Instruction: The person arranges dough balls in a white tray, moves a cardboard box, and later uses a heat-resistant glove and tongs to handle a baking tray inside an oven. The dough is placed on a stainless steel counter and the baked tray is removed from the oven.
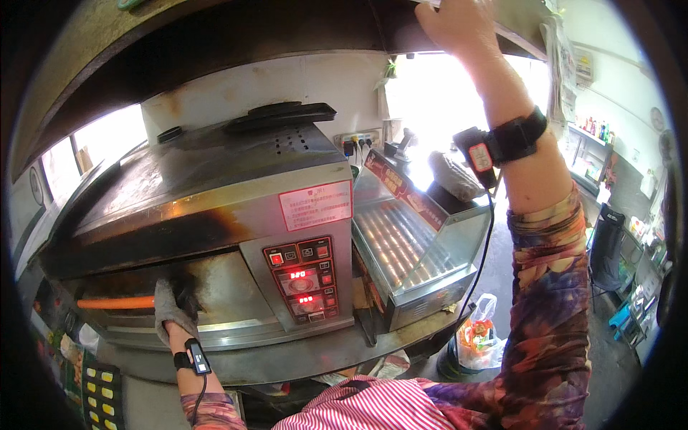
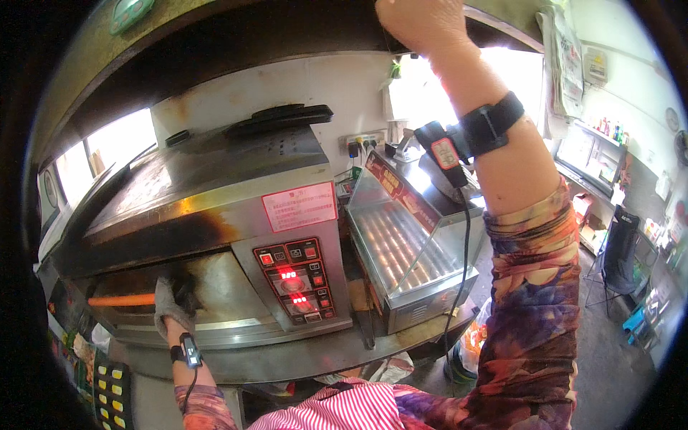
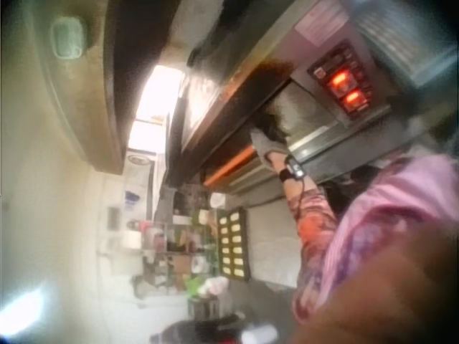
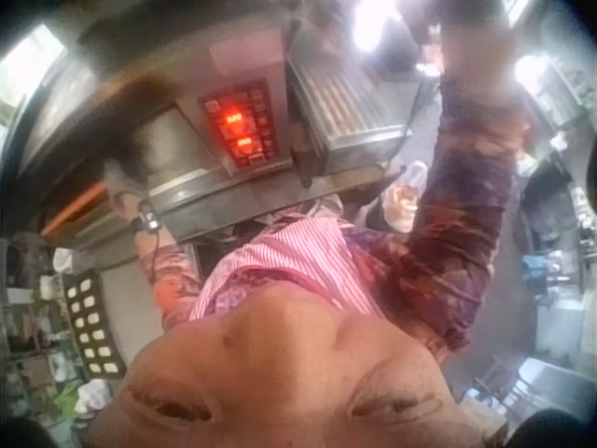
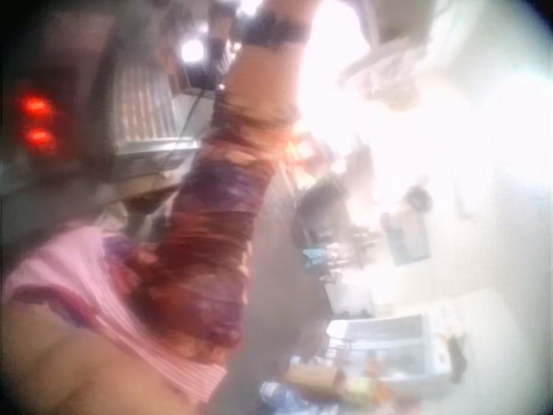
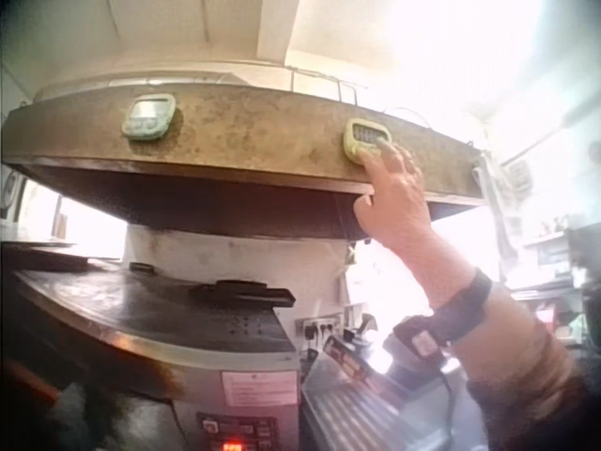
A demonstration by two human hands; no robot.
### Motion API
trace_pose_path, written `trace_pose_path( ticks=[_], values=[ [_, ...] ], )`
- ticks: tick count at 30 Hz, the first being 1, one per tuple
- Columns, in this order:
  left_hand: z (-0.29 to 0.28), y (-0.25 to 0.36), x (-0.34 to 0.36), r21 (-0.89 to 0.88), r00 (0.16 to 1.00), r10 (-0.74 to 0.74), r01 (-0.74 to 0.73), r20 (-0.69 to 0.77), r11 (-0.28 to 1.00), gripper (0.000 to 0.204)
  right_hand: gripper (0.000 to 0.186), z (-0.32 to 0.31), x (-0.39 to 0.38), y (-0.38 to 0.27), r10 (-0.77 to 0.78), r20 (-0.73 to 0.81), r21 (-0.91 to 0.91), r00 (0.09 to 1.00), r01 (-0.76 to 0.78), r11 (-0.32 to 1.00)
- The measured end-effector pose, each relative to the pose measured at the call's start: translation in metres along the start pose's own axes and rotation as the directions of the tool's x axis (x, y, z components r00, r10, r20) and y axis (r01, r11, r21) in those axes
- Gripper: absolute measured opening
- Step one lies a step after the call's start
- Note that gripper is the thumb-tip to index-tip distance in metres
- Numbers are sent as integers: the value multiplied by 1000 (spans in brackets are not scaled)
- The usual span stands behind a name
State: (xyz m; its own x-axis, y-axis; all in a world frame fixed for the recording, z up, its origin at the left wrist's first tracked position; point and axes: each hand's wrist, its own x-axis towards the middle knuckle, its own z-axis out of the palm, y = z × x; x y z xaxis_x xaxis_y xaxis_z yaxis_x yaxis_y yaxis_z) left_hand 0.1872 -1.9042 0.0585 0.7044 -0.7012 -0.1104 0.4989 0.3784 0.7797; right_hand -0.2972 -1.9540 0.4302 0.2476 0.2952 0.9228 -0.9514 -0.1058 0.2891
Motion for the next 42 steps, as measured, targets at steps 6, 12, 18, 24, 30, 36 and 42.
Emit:
trace_pose_path(
  ticks=[6,12,18,24,30,36,42],
  values=[
    [-5,1,18,9,990,-101,101,94,995,41,60,-1,2,-4,106,66,94,992,-112,989],
    [-12,2,17,82,992,-70,62,105,995,43,61,-4,4,-4,158,81,124,984,-167,978],
    [-4,6,6,117,996,-75,81,-48,990,44,61,-6,6,-3,147,81,133,986,-156,979],
    [-8,7,20,175,987,-159,156,0,972,45,61,-5,6,-4,150,83,144,985,-161,976],
    [-13,2,18,153,995,-99,100,-16,983,45,62,-4,-1,-1,142,90,152,986,-154,976],
    [-12,6,18,113,995,-99,97,12,989,44,65,-5,-1,3,127,13,168,992,-128,977],
    [-13,7,11,151,994,-104,101,14,983,39,64,-10,-3,14,181,54,330,982,-189,925]
  ],
)
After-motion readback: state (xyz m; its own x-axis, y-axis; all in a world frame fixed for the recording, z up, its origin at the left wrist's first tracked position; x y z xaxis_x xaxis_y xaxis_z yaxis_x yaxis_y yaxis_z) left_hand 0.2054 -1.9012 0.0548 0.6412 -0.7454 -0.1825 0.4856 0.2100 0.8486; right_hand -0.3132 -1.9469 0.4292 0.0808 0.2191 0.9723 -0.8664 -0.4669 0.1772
